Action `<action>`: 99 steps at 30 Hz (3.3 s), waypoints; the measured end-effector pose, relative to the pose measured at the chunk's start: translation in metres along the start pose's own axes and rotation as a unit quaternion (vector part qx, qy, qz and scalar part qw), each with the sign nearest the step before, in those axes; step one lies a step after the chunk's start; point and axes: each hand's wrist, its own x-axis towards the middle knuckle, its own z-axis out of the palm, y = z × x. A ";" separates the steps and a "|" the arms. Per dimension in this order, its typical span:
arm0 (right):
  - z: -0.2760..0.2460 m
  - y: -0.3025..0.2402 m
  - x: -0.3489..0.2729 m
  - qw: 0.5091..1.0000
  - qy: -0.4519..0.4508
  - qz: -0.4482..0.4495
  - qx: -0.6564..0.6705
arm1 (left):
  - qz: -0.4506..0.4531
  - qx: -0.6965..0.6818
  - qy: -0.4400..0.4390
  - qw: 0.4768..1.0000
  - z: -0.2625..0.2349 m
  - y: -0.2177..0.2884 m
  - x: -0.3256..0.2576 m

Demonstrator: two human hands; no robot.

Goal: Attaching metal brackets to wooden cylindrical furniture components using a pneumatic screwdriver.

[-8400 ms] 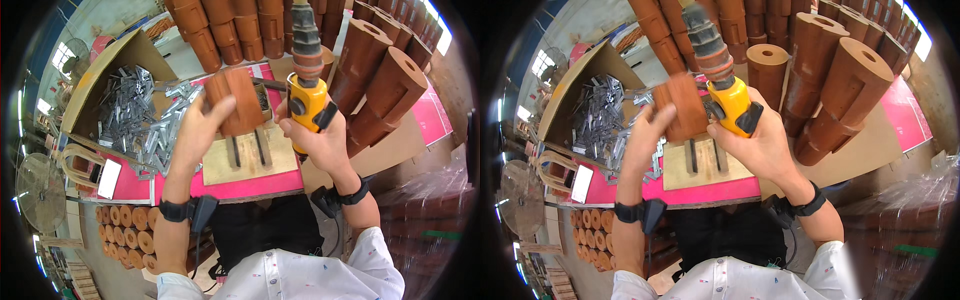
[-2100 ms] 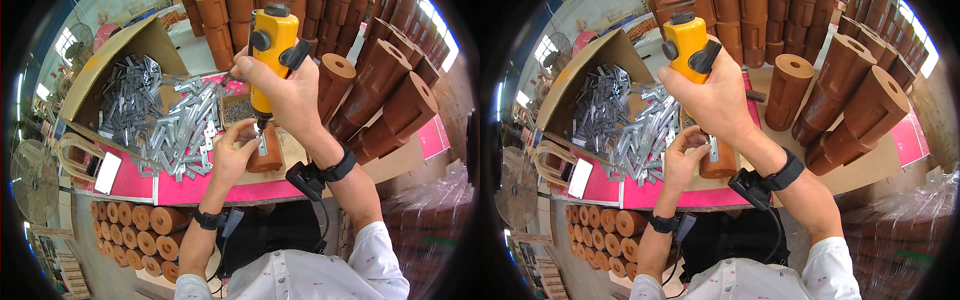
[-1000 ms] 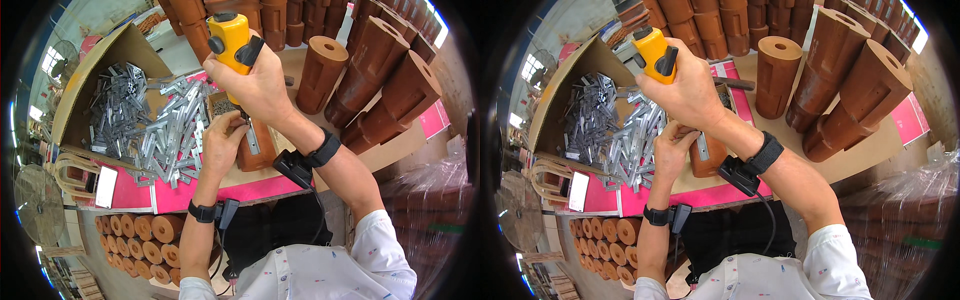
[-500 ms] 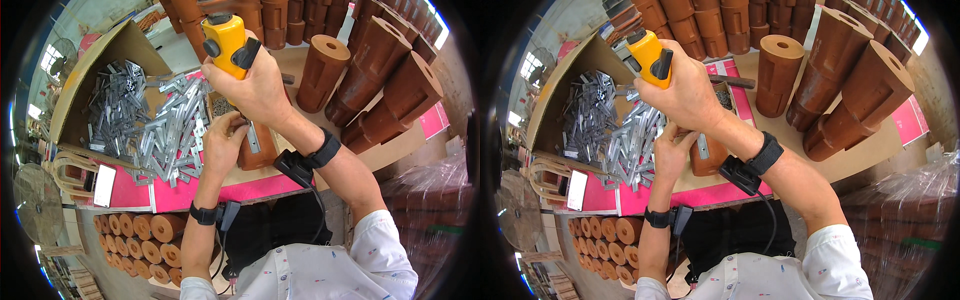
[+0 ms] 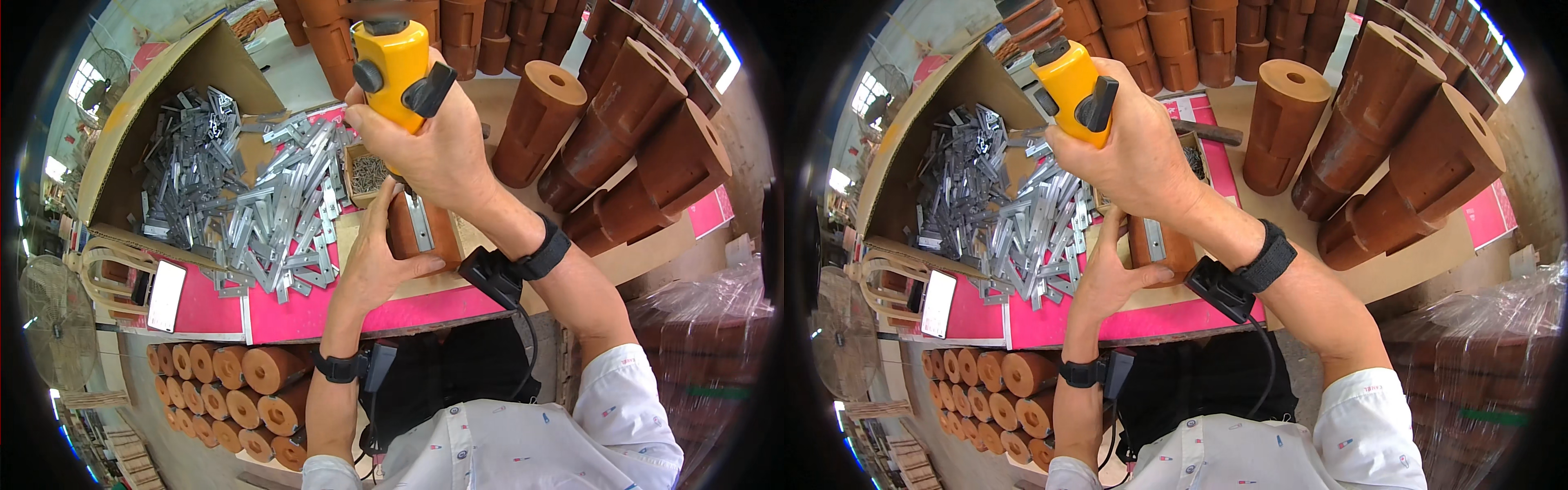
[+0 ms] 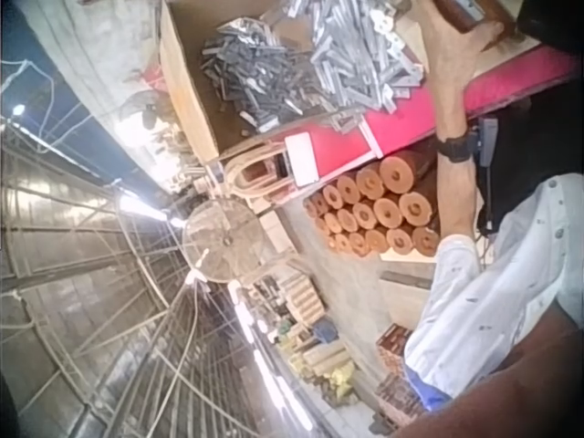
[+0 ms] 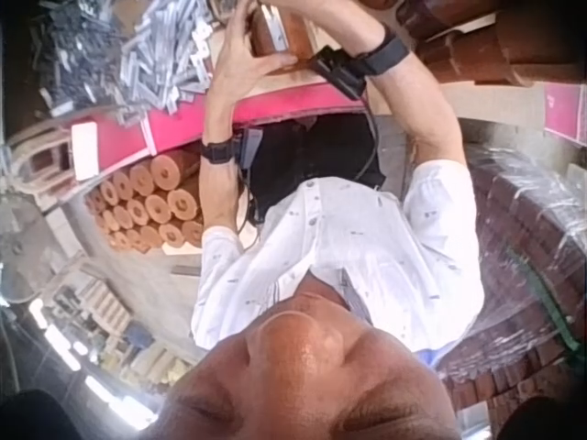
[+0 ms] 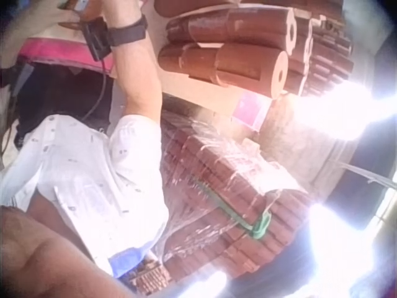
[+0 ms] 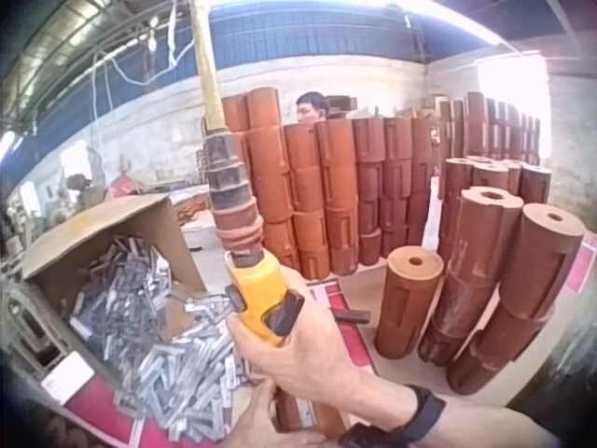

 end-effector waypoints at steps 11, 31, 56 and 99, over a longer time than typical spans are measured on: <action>-0.003 -0.002 -0.002 1.000 -0.015 0.002 -0.016 | 0.019 -0.013 0.007 1.000 0.003 -0.004 0.001; -0.015 0.013 -0.006 0.998 0.008 0.042 0.042 | 0.082 0.115 0.058 0.988 -0.033 -0.017 0.047; -0.001 0.012 -0.011 0.998 0.032 0.026 0.041 | 0.141 0.176 0.219 0.949 -0.020 -0.046 0.093; 0.109 -0.059 -0.039 0.917 -0.310 0.062 0.243 | 0.305 0.075 0.438 0.842 0.051 0.110 -0.050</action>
